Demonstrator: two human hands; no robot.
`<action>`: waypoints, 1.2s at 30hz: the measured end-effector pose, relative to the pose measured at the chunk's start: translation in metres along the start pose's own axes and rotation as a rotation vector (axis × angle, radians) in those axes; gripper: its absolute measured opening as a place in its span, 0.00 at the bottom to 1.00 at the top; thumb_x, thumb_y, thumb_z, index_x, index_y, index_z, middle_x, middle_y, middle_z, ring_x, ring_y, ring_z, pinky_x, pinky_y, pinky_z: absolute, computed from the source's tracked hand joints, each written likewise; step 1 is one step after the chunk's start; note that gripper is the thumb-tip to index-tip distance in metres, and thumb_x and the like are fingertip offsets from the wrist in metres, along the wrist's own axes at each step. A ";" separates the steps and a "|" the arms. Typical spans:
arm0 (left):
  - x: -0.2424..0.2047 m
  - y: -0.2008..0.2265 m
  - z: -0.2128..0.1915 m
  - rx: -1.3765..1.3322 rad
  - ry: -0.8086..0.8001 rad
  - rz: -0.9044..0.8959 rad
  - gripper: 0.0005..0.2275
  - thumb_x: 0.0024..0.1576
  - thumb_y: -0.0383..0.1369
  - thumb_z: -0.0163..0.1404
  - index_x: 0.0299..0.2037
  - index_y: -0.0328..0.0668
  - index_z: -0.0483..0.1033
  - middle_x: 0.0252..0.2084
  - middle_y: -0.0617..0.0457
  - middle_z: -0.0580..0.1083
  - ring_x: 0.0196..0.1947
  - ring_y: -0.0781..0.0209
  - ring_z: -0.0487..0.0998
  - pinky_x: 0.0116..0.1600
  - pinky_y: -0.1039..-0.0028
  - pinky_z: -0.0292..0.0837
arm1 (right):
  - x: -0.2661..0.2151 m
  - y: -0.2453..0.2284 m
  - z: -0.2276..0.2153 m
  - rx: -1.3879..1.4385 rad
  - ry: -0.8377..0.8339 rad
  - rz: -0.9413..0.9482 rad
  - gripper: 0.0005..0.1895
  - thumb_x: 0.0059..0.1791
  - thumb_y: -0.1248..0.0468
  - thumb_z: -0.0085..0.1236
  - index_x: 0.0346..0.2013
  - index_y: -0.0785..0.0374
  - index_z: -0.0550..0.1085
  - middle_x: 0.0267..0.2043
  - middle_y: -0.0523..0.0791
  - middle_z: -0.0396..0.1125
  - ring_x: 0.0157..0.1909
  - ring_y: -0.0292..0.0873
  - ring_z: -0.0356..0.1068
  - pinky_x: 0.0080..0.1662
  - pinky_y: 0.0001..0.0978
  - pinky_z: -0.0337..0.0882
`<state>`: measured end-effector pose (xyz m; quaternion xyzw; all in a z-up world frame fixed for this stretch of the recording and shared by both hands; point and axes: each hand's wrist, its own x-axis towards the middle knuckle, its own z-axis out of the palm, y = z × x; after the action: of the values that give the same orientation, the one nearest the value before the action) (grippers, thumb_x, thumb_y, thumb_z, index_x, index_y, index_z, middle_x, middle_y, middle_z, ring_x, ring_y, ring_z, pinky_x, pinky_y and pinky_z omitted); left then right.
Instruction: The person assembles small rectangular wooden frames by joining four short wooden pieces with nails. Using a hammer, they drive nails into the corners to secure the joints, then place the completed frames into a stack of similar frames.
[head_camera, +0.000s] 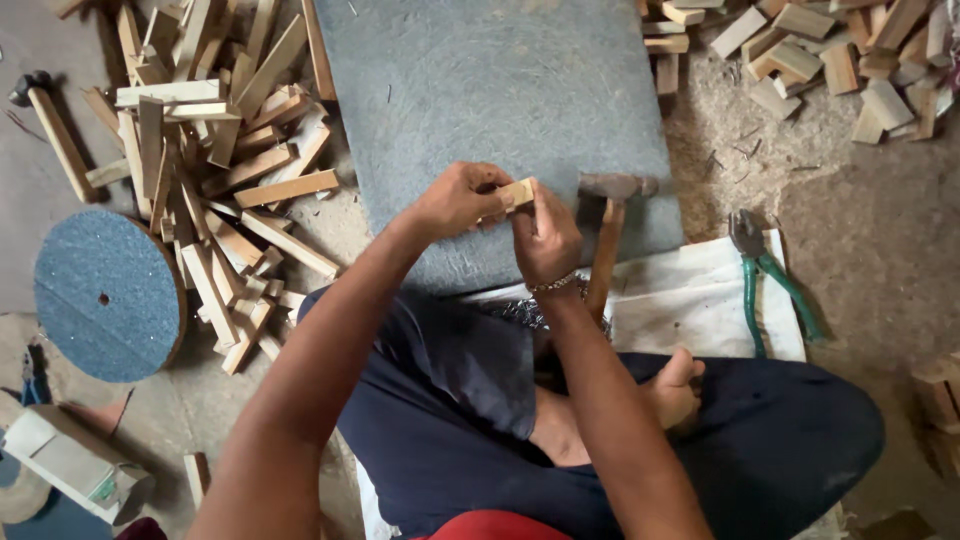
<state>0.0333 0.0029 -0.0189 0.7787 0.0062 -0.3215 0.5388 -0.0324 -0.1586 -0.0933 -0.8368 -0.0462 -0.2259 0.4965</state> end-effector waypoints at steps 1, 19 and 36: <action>0.000 -0.001 0.000 0.002 -0.004 -0.002 0.09 0.59 0.31 0.54 0.45 0.35 0.81 0.28 0.56 0.77 0.25 0.71 0.75 0.29 0.78 0.71 | 0.000 -0.001 0.000 0.016 -0.001 0.004 0.17 0.52 0.66 0.60 0.54 0.72 0.75 0.51 0.55 0.74 0.51 0.55 0.76 0.54 0.43 0.76; 0.013 -0.019 0.004 0.015 0.015 0.088 0.13 0.54 0.37 0.60 0.42 0.36 0.84 0.27 0.54 0.78 0.24 0.69 0.75 0.27 0.75 0.72 | 0.067 0.007 -0.050 -0.091 -0.610 -0.066 0.19 0.48 0.69 0.60 0.55 0.63 0.76 0.53 0.55 0.72 0.53 0.59 0.72 0.53 0.46 0.73; 0.015 -0.021 0.006 0.128 0.036 0.295 0.12 0.53 0.37 0.59 0.41 0.36 0.84 0.32 0.53 0.82 0.33 0.67 0.80 0.40 0.71 0.77 | 0.065 0.030 -0.043 0.098 -0.599 -0.181 0.21 0.48 0.73 0.56 0.57 0.66 0.73 0.53 0.57 0.72 0.55 0.61 0.72 0.56 0.46 0.73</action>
<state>0.0344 0.0013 -0.0455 0.8095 -0.1193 -0.2245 0.5293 0.0207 -0.2202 -0.0719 -0.8336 -0.2756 -0.0103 0.4785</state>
